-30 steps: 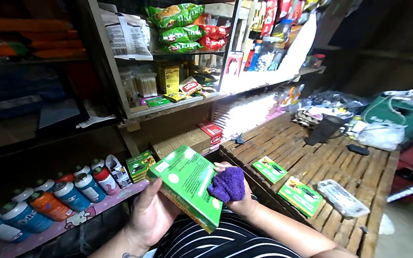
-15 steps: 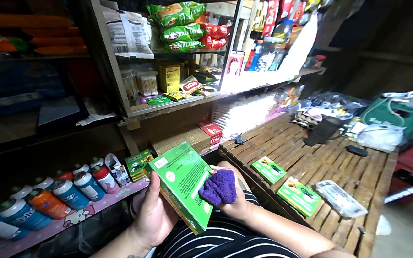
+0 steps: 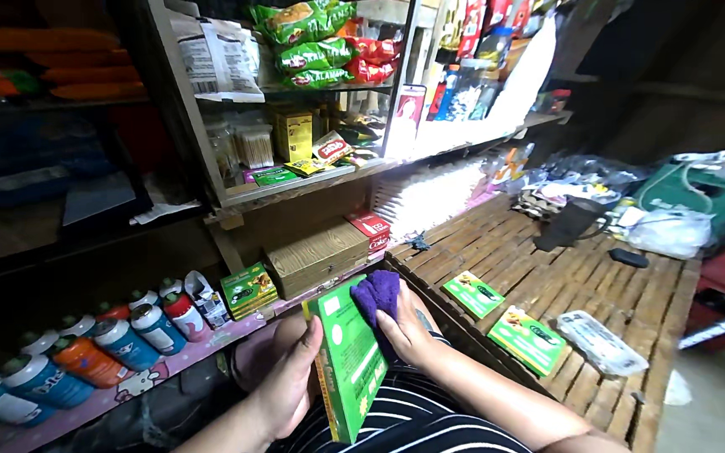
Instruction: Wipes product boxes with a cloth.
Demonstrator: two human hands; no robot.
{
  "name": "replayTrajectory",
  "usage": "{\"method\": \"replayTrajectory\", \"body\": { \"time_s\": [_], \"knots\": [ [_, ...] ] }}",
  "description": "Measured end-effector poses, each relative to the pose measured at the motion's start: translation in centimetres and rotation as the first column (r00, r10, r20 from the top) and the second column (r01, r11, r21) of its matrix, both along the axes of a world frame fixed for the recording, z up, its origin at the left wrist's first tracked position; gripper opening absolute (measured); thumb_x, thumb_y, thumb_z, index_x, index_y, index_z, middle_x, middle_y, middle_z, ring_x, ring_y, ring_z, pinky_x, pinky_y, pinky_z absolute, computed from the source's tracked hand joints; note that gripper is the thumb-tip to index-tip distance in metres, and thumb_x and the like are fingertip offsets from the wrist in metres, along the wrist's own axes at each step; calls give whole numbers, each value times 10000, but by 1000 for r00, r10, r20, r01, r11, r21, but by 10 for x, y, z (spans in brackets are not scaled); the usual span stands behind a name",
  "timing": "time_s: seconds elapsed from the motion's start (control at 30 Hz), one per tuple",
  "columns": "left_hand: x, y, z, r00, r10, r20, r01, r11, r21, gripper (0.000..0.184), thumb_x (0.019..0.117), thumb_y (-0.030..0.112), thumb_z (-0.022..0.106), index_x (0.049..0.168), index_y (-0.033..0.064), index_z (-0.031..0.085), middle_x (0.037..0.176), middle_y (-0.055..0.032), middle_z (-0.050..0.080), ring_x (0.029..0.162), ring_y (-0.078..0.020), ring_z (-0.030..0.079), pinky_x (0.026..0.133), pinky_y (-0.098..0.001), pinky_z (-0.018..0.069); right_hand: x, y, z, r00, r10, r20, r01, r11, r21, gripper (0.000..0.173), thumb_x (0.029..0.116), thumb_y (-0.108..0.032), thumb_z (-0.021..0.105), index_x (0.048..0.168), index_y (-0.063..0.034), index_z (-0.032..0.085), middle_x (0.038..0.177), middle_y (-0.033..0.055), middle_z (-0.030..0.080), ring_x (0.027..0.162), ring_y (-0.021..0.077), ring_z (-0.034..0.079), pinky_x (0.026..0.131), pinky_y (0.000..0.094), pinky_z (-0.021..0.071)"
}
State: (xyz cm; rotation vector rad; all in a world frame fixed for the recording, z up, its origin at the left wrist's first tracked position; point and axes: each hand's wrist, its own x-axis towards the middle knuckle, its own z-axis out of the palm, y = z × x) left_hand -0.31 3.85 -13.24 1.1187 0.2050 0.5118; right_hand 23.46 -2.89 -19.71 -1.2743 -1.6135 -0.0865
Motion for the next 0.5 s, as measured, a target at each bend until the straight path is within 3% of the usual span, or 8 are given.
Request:
{"method": "replayTrajectory", "body": {
  "time_s": [0.1, 0.2, 0.27, 0.37, 0.43, 0.5],
  "knots": [
    [4, -6, -2, 997, -59, -49, 54, 995, -89, 777, 945, 692, 471, 1421, 79, 508, 1309, -144, 650, 1231, -276, 631, 1054, -494, 522, -1, 1, 2, 997, -75, -6, 75, 997, -20, 511, 1051, -410, 446, 1303, 9, 595, 1416, 315, 469, 1377, 328, 455, 1150, 439, 388],
    [10, -8, -5, 999, -33, -41, 24, 981, -194, 746, 997, 675, 358, 1427, 81, 496, 1321, -165, 634, 1243, -292, 618, 1056, -510, 514, -5, 2, 3, 998, -38, 42, 38, 999, -9, 401, 1034, -404, 498, 1166, -63, 662, 1338, 260, 554, 1329, 349, 493, 1113, 497, 408],
    [13, -8, -5, 998, 52, -46, -62, 968, -242, 724, 1031, 638, 274, 1406, 65, 511, 1298, -186, 641, 1220, -304, 630, 1036, -516, 525, -10, -1, 7, 996, 56, 76, -53, 998, -39, 394, 1038, -429, 501, 1128, -89, 680, 1322, 224, 587, 1331, 340, 500, 1122, 513, 403],
    [17, -8, 1, 979, 192, -73, -205, 933, -297, 713, 1052, 603, 169, 1371, 75, 525, 1251, -175, 662, 1180, -298, 650, 1004, -516, 543, -17, -9, 14, 954, 267, 137, -260, 963, -67, 494, 1066, -482, 384, 1090, -81, 670, 1333, 220, 580, 1345, 339, 492, 1130, 519, 394],
    [18, -6, 3, 957, 263, -126, -290, 904, -313, 744, 1041, 628, 131, 1350, 93, 547, 1205, -157, 686, 1131, -283, 673, 966, -508, 562, -19, -11, 19, 900, 401, 169, -391, 916, -87, 518, 1082, -451, 316, 1074, -68, 664, 1331, 219, 577, 1347, 341, 486, 1147, 519, 368],
    [18, -3, 3, 935, 300, -190, -347, 885, -310, 783, 1022, 666, 119, 1311, 105, 582, 1144, -148, 711, 1060, -272, 701, 900, -492, 589, -21, -10, 21, 859, 478, 185, -469, 878, -91, 472, 1088, -396, 346, 1021, -58, 669, 1313, 208, 592, 1332, 333, 499, 1147, 504, 369]
  ]
}}
